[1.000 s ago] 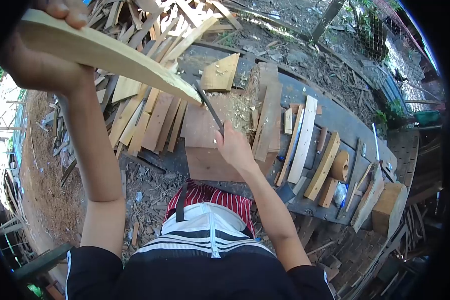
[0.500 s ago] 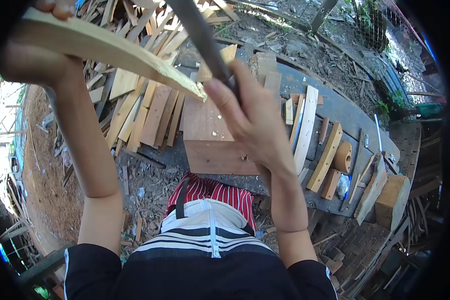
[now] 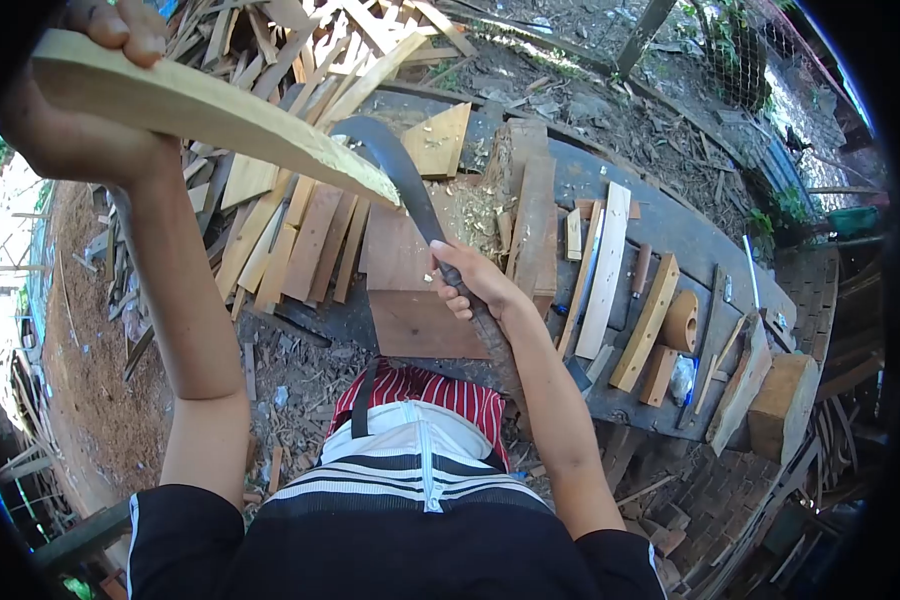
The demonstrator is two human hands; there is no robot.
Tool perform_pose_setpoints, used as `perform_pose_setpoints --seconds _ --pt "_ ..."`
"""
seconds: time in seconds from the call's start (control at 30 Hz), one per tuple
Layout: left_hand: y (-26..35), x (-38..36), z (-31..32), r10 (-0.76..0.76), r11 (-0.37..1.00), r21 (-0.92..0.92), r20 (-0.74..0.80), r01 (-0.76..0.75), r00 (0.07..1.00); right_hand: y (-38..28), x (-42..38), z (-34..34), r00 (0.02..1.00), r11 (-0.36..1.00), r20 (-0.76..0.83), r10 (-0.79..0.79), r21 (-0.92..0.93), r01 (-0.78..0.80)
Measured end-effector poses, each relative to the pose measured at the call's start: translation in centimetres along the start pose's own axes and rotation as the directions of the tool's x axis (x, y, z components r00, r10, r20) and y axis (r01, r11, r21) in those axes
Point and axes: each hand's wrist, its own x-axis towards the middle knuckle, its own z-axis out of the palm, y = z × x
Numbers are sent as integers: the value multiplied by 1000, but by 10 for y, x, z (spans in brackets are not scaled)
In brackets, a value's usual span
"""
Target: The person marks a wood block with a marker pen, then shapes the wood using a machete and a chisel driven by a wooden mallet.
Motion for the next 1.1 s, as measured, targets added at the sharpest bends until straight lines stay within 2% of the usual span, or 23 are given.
perform_pose_setpoints --seconds 0.07,0.1,0.13,0.2,0.23,0.27,0.33,0.37,0.43,0.5,0.53,0.57,0.7,0.73,0.77,0.8,0.87,0.9,0.93,1.0,1.03,1.07,1.1 --pt "-2 -4 5 -4 1000 12 -65 5 998 -3 -3 -1 1000 999 -2 29 24 -29" --pt "0 -2 4 5 1000 16 -64 -4 998 -11 -7 6 992 986 -113 -64 -160 45" --pt "1 -1 0 0 1000 29 -52 1 999 -24 -15 13 992 986 -110 -67 -156 49" --pt "-6 -2 -5 -23 999 34 -31 24 999 -61 -45 22 936 895 -119 -331 -355 271" --pt "-6 1 -9 -2 1000 -6 47 2 999 -80 -61 26 852 795 -120 -509 -444 413" --pt "-5 4 -11 -26 1000 -2 36 26 999 -98 -77 33 742 667 -95 -664 -523 530" --pt "-6 10 -13 -21 992 -123 42 26 999 -130 -110 44 613 566 -94 -785 -513 646" --pt "-6 10 -12 -27 992 -122 36 31 999 -127 -105 48 619 570 -91 -780 -513 642" --pt "-5 9 -9 -43 990 -131 51 49 998 -105 -83 55 296 348 -191 -936 -634 691" --pt "-3 7 -5 -44 991 -126 59 51 997 -41 -37 43 570 501 -214 -793 -761 412" --pt "-2 6 -3 -40 991 -121 69 48 997 2 -8 33 776 542 -278 -567 -835 97" --pt "0 6 -1 -41 991 -123 87 52 995 29 9 23 809 572 -275 -520 -815 91" --pt "-4 0 -14 4 995 -103 96 6 995 35 8 16 741 516 -251 -623 -844 147" --pt "-5 6 -19 61 995 -80 116 -51 991 20 5 5 934 894 -231 -272 -419 157" --pt "-5 7 -22 60 994 -100 133 -47 989 10 3 0 999 993 15 32 109 -33" --pt "-2 3 -9 69 993 -108 145 -54 987 8 1 0 1000 993 7 20 117 -20" --pt "5 -10 25 23 1000 -5 -45 -23 999 4 -2 4 998 994 -31 47 100 -43" --pt "5 -10 24 19 998 -52 -59 -22 998 -1 0 7 994 997 -101 -37 -70 30" --pt "5 -8 11 15 999 -48 -54 -18 998 -12 -7 14 995 997 -96 -37 -65 30" --pt "1 2 -26 -21 999 28 41 20 999 -43 -30 22 931 913 -133 -339 -285 292" --pt "-2 7 -27 -33 999 34 30 32 999 -63 -46 28 855 814 -150 -497 -421 399" --pt "-3 12 -27 -10 999 -34 96 13 995 -81 -60 35 758 687 -137 -638 -545 480" --pt "-5 13 -26 19 995 -104 161 -2 987 -93 -72 42 770 695 -128 -625 -540 474"
